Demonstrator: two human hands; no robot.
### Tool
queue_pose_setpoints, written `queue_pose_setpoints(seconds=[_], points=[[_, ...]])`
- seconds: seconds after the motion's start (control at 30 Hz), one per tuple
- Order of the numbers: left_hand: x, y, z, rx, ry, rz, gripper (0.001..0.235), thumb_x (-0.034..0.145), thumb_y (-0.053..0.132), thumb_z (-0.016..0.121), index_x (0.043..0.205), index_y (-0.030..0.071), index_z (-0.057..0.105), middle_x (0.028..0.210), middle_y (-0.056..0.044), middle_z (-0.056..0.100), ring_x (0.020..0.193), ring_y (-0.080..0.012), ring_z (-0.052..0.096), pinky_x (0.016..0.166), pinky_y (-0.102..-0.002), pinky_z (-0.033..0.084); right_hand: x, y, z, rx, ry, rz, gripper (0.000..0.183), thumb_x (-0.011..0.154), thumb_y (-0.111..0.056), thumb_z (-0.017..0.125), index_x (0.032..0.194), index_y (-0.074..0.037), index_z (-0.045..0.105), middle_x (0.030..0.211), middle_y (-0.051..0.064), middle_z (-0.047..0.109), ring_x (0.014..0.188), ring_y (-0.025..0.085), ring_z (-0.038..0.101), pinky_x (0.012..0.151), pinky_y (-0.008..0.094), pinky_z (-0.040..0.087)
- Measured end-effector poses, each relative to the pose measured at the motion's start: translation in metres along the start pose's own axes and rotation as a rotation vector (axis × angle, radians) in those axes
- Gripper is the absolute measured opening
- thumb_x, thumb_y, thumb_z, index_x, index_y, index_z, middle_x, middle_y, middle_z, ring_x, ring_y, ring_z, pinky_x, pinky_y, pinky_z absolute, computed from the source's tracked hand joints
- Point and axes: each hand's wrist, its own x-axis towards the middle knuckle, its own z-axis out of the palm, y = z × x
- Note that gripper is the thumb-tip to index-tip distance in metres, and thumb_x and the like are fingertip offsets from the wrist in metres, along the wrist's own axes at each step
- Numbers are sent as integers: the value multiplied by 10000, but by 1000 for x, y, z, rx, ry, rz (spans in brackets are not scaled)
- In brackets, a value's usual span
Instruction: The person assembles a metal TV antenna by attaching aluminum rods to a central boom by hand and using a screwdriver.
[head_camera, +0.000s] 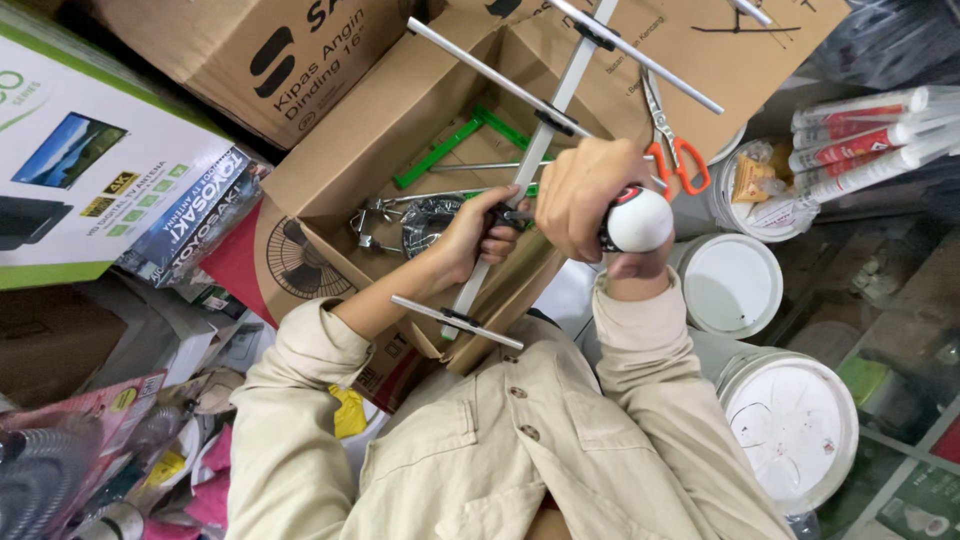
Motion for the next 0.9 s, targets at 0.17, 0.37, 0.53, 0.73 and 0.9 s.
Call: queue_pose_setpoints(seconds=[0.17,0.37,0.53,0.73,0.9], points=[[4,-7,1,-50,20,9,254,956,452,534,964,198,532,601,107,273,442,-39,227,409,-236,158,-12,-3,9,-192,206,-70,399,926,-365,757,736,-66,575,548,22,568,424,169,567,440,310,472],[0,-6,4,13,87,30,193,936,379,536,967,189,534,609,96,291,441,-38,226,406,-243,158,-25,6,35,-334,450,-101,417,935,-413,745,776,-70,568,559,14,562,428,155,537,416,281,445],[3,-10,2,70,115,65,192,927,381,533,945,190,527,582,96,268,425,-42,220,391,-248,149,-31,17,52,-469,665,-190,392,917,-375,766,864,-57,545,593,43,568,444,170,536,437,296,439],[9,-15,1,92,106,58,212,921,404,526,940,193,535,579,96,271,419,-42,216,386,-244,150,-38,25,64,-525,755,-218,387,913,-371,773,892,-57,548,603,52,582,466,170,554,452,297,448],[7,-12,0,15,67,-15,204,914,412,545,946,211,533,608,102,275,445,-38,217,403,-238,157,-24,-5,-1,-178,138,-60,402,906,-406,791,861,-79,561,673,48,623,527,193,592,535,373,482]])
